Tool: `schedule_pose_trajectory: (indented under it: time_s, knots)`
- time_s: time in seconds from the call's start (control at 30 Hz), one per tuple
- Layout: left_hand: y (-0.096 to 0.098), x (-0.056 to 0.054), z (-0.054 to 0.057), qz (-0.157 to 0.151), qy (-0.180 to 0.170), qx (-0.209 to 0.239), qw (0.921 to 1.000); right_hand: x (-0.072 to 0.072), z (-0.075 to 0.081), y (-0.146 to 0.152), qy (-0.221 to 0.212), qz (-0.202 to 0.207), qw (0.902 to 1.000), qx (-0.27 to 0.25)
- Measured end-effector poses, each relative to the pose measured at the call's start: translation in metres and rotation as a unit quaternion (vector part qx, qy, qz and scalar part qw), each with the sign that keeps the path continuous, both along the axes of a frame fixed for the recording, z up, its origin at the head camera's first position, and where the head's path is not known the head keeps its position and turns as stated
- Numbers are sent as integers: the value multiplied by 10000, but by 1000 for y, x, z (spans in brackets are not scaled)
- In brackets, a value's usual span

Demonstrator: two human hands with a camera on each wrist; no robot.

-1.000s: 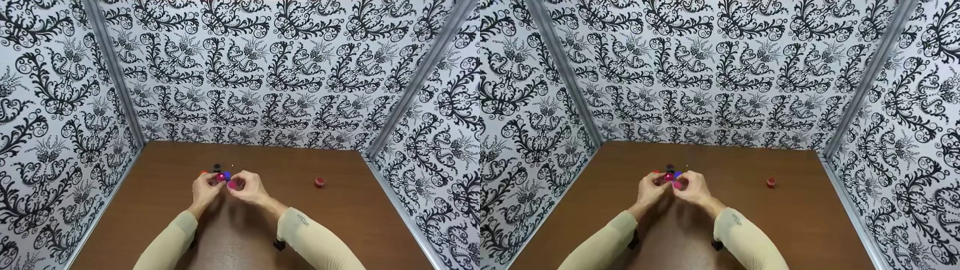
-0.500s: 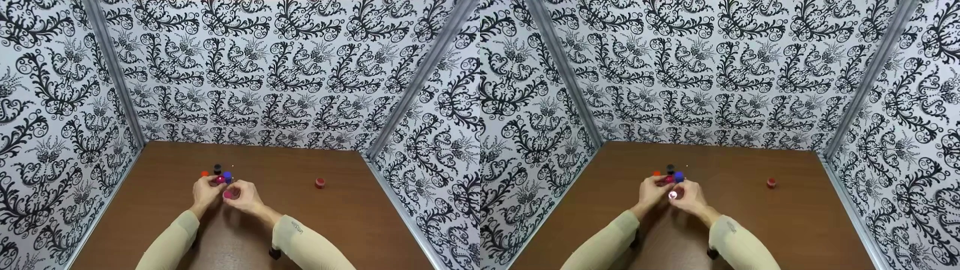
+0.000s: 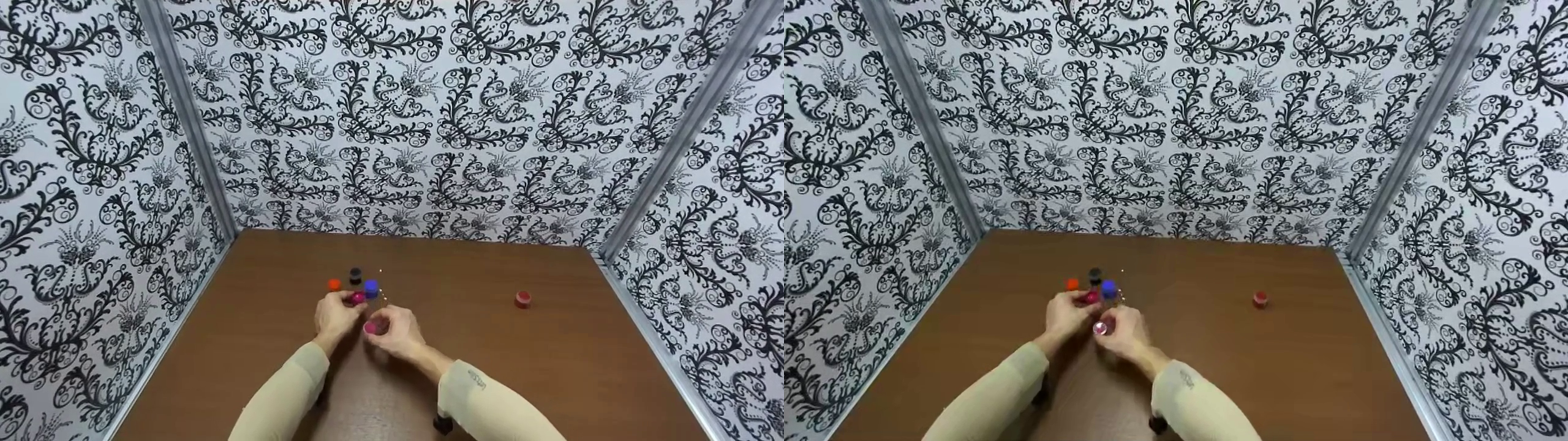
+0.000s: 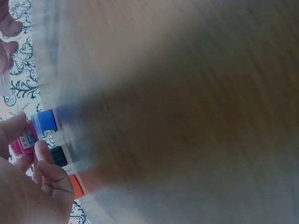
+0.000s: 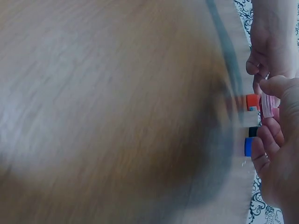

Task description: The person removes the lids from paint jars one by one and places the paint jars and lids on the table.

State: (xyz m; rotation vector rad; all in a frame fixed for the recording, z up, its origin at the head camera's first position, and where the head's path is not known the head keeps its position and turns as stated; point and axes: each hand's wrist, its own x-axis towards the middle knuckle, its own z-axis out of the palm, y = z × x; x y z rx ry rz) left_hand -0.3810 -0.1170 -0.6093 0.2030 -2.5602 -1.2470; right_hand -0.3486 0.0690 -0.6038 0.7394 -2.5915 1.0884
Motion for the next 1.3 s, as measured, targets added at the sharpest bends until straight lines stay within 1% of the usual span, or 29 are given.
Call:
schedule_pose_trajectory:
  time_s: [0.13,0.27,0.5,0.6,0.87,1.03,1.3]
  knots:
    - [2,-2,-3,6,-79,-100,9999,4,1,-6,-210,-196,9992,270]
    - [4,-4,-5,16,-192,-182,9996,8,0,-9,-474,-155,9979,401]
    - [3,-3,-5,-23,-341,-362,9988,11,-2,-8,-360,-162,9964,753]
    - [2,-3,-6,-41,-482,-414,9980,11,-3,-8,-457,-194,9955,802]
    - [0,-5,-6,-191,-648,-579,9960,11,-5,-5,-693,-313,9919,1019]
    - [-2,-5,-6,-171,-654,-618,9958,11,-5,-3,-699,-377,9912,1062]
    - [-3,-4,-8,-245,-585,-658,9958,12,-4,0,-734,-446,9900,1115]
